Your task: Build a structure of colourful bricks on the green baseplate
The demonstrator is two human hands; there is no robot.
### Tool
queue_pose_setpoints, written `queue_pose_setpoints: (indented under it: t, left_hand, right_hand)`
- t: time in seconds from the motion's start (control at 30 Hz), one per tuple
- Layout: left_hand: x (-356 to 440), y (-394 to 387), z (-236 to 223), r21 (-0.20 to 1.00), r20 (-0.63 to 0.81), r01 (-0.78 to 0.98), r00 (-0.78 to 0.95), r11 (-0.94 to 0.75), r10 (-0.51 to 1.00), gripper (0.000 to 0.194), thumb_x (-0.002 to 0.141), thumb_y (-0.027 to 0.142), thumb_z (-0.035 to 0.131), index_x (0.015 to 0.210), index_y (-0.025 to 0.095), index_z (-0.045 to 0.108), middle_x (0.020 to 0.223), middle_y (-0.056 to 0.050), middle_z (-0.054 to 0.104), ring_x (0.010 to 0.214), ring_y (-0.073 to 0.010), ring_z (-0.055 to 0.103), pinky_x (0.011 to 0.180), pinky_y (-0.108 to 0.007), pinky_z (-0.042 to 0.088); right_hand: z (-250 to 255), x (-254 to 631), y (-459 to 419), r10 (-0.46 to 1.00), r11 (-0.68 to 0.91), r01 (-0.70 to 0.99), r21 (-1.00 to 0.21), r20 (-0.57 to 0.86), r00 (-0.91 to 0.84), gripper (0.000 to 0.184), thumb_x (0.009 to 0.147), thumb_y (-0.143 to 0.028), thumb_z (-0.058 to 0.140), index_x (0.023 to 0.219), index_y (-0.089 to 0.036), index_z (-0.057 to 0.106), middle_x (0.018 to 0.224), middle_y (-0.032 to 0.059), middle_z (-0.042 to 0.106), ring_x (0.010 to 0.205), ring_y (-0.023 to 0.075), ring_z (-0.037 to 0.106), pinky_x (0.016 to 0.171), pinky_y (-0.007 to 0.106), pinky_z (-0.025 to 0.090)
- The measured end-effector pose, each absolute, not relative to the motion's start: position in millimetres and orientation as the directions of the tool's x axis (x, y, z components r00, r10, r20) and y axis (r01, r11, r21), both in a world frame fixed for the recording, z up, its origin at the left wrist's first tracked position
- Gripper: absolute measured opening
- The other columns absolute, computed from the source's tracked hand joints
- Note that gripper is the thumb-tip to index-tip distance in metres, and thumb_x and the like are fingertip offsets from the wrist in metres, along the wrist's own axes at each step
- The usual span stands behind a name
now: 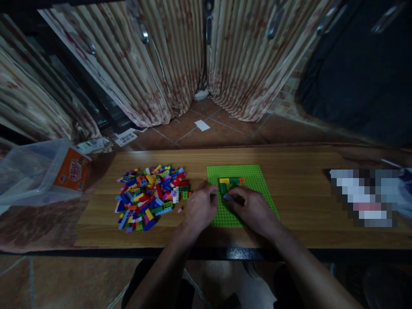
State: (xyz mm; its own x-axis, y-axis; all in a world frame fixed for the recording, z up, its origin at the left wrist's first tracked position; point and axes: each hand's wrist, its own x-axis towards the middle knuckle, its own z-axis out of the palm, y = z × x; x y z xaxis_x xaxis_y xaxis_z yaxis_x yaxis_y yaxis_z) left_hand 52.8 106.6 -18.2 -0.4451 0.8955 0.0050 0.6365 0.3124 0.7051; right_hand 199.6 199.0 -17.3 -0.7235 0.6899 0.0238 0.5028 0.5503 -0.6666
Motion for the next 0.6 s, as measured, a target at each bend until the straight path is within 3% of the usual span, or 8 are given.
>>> queue_pose_setpoints:
  t: [0.3, 0.47, 0.6]
  left_hand:
    - [58, 107, -15, 0.609, -0.007, 0.703, -0.459, 0.368, 0.889, 0.01, 0.084, 0.018, 0.058, 0.088, 0.021, 0.067, 0.091, -0.002, 0.071, 0.079, -0.0162, 0.065, 0.074, -0.026, 0.047]
    - [60, 107, -17, 0.572, 0.024, 0.734, -0.462, 0.367, 0.886, 0.012, 0.087, 0.02, 0.055, 0.086, 0.022, 0.066, 0.089, -0.001, 0.069, 0.077, -0.0151, 0.063, 0.071, -0.025, 0.044]
    - [59, 107, -16, 0.57, 0.031, 0.741, -0.451, 0.355, 0.892, 0.015, 0.089, 0.021, 0.052, 0.085, 0.021, 0.066, 0.088, -0.002, 0.069, 0.075, -0.0145, 0.062, 0.068, -0.024, 0.043]
  right_hand:
    - [-17, 188, 183, 0.78, 0.495, 0.659, -0.567, -0.046, -0.625, 0.021, 0.078, -0.037, 0.066, 0.093, -0.024, 0.061, 0.071, -0.0029, 0.067, 0.062, 0.0161, 0.061, 0.058, 0.027, 0.037]
    - [-14, 188, 185, 0.767, 0.443, 0.621, -0.646, -0.085, -0.636, 0.022, 0.076, -0.035, 0.069, 0.093, -0.024, 0.06, 0.076, -0.0018, 0.07, 0.067, 0.0173, 0.064, 0.063, 0.028, 0.043]
    - [-17, 192, 189, 0.751, 0.433, 0.523, -0.734, -0.026, -0.659, 0.013, 0.082, -0.033, 0.06, 0.091, -0.023, 0.061, 0.085, 0.0009, 0.072, 0.077, 0.0185, 0.068, 0.072, 0.031, 0.048]
